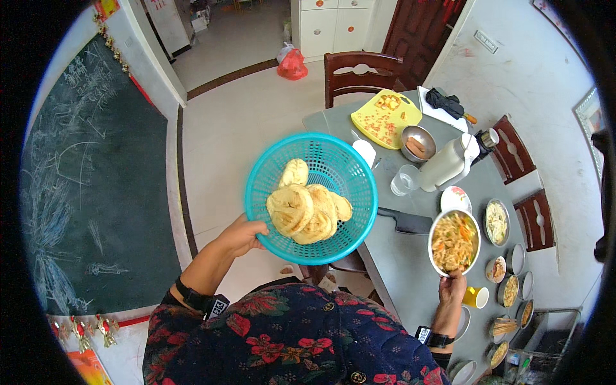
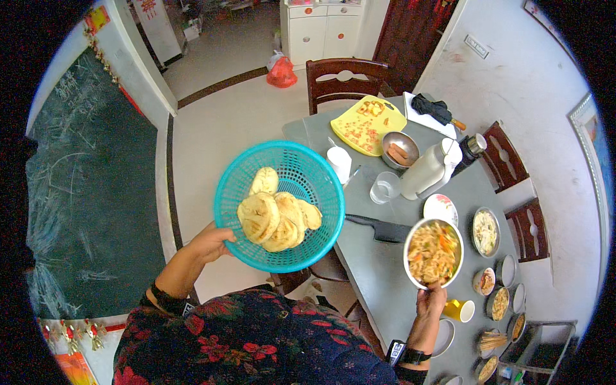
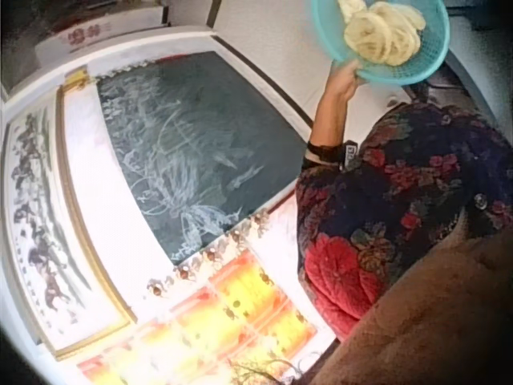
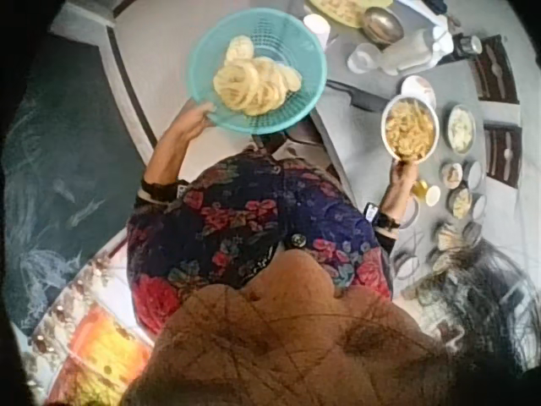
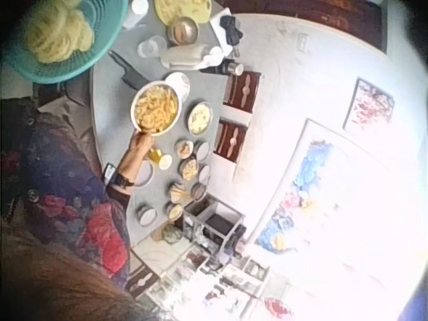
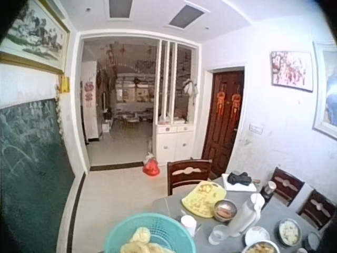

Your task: The person arranges chopsticks and plates on a dining table, then carries a basket of buns and two bowls of food to the refrigerator and places them inside. Later, the person opens a steamer pot, transfers steamed buns into a basket, and returns the basket to the dining table.

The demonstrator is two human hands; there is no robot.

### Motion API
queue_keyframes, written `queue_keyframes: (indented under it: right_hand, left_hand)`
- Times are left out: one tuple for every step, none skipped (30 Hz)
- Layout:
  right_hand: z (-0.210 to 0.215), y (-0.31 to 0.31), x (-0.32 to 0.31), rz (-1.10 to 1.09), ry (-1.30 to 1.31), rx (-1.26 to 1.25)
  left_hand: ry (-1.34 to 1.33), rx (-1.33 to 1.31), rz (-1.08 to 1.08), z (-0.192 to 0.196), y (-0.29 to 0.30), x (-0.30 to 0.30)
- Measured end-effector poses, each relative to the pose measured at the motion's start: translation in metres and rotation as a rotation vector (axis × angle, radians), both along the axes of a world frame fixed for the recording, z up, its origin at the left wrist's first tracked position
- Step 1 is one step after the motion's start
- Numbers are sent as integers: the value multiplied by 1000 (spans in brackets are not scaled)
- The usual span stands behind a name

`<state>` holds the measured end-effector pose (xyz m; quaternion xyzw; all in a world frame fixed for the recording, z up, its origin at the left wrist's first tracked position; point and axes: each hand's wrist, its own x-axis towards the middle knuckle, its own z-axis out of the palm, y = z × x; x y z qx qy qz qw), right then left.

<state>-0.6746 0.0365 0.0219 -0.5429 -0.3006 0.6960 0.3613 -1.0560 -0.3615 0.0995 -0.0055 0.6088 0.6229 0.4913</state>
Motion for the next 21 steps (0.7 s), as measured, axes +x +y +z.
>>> queue_keyframes:
  right_hand:
    - [21,-11,-9,60,5,27]
    - [43,-21,-19,120,8,53]
    - [63,-30,-32,207,36,91]
    - [82,-37,-45,283,40,107]
    - [98,-44,-60,349,86,97]
    - [115,-51,-73,442,89,60]
    - [127,-59,-87,513,102,58]
    - [136,-69,-101,558,52,86]
    - [143,-77,-113,669,155,108]
    - [146,-85,-126,728,176,116]
    - [148,-91,-138,789,172,104]
    - [149,-97,-149,809,141,69]
    - [148,-101,-158,878,160,64]
    - [146,-106,-167,905,100,40]
    - [142,-110,-175,938,24,22]
    - [138,-115,-181,974,-13,18]
    - [134,-119,-186,1026,-5,27]
    - [129,-122,-189,1059,6,3]
    - [125,-125,-192,1087,-16,-8]
    - [121,-126,-194,1104,-48,-8]
    - [118,-126,-194,1112,-42,-38]
  left_hand:
    - [13,8,-37,-1,4,0]
    - [15,-10,-62,-3,8,0]
    - [25,-9,-98,-4,12,0]
    - [35,-7,-135,-6,16,1]
    - [31,1,-165,-8,20,1]
    - [27,10,-195,-10,23,2]
    - [23,18,-223,-12,27,4]
    - [18,17,-260,-13,30,6]
    - [14,16,-296,-14,33,8]
    - [10,14,-330,-14,35,10]
    - [7,20,-340,-14,37,13]
    - [5,25,-350,-14,38,15]
    - [10,56,-367,-14,40,18]
    - [15,25,-360,-13,41,21]
    - [27,19,-360,-12,42,23]
    - [47,-1,-371,-11,42,25]
    - [49,20,-358,-10,43,27]
    - [61,28,-358,-10,44,29]
    - [94,26,-357,-9,44,31]
    - [103,49,-339,-9,45,32]
    - [100,14,-326,-9,45,34]
